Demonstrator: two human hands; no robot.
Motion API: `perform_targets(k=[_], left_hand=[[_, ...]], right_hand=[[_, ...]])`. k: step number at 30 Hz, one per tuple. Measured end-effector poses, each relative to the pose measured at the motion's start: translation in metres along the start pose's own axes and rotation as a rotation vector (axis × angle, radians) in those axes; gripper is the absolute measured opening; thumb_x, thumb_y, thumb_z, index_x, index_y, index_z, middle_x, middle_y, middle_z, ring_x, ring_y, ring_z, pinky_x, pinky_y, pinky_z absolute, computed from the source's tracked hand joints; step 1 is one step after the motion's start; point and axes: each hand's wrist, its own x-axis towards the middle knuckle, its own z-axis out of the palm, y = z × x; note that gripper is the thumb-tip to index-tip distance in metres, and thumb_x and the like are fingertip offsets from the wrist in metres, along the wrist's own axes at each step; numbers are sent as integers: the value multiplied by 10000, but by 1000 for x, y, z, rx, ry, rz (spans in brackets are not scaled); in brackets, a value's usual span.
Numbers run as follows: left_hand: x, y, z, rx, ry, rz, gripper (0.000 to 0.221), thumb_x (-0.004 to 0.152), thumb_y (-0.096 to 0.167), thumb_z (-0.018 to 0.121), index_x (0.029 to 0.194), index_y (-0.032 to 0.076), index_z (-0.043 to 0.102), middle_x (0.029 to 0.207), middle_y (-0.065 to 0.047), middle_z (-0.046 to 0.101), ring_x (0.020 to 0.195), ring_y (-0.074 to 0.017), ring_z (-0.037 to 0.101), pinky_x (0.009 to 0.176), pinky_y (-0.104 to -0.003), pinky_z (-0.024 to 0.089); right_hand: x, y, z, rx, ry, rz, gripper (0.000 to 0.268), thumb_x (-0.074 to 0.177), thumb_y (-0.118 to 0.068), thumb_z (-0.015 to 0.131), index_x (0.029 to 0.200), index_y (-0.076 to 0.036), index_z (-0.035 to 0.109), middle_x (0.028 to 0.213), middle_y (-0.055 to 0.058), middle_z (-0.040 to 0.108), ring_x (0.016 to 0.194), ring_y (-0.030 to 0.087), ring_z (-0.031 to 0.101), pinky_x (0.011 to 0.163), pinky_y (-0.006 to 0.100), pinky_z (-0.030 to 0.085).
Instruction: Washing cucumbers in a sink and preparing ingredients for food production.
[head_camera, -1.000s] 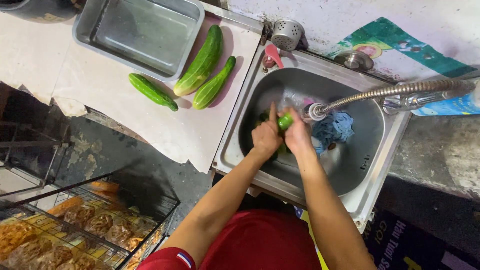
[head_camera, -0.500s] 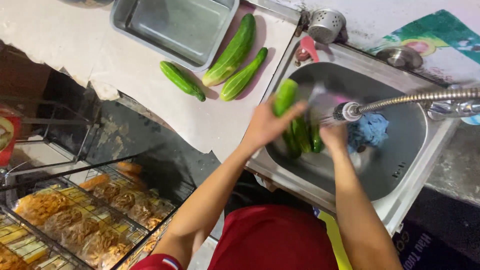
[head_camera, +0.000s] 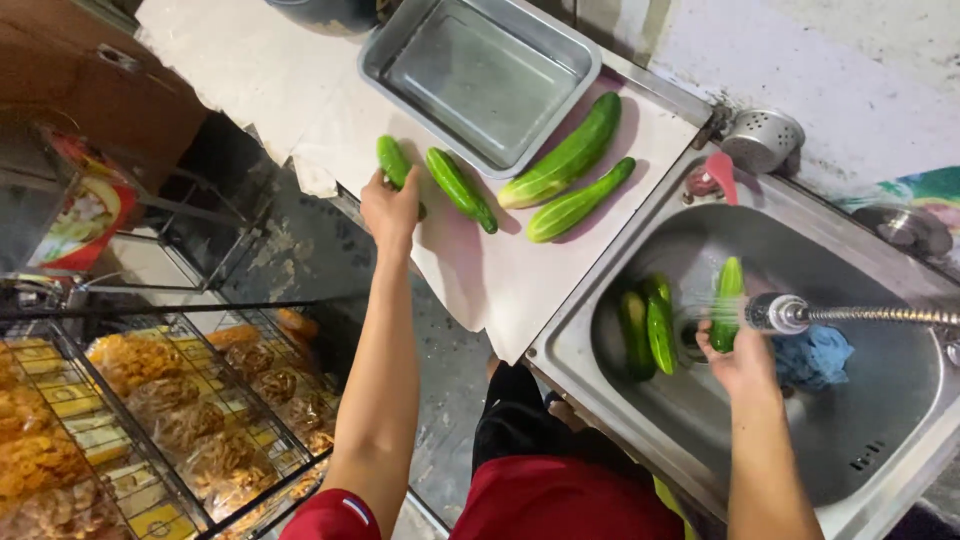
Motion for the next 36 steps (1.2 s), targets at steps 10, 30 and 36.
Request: perform_targets(k=[10, 30, 36], left_hand=[[13, -40, 12, -227, -52, -24, 515, 967, 381, 671, 1293, -18, 674, 943, -136, 777, 794, -173, 707, 721, -329, 561], [-314, 71, 148, -314, -855, 401, 526, 891, 375, 769, 1300, 53, 689, 1052, -134, 730, 904, -213, 707, 802, -348, 568], [-379, 11, 355, -963, -1523, -795, 468, 949, 313, 623, 1242, -51, 653, 1023, -141, 750, 897, -251, 719, 780, -423, 601]], right_hand=[[3, -1, 11, 610, -313, 229, 409, 1043, -597, 535, 1169, -218, 619, 876, 23, 574, 609, 66, 471, 539, 196, 372], [-7, 45, -20, 531, -269, 141, 436, 1065, -498, 353, 815, -183, 521, 560, -17, 440, 410, 134, 344, 433, 313, 272], [-45, 38, -1, -144, 200, -326, 473, 1130, -497, 360, 1274, -126, 615, 1057, 76, 674, 908, 209, 615, 725, 336, 447]])
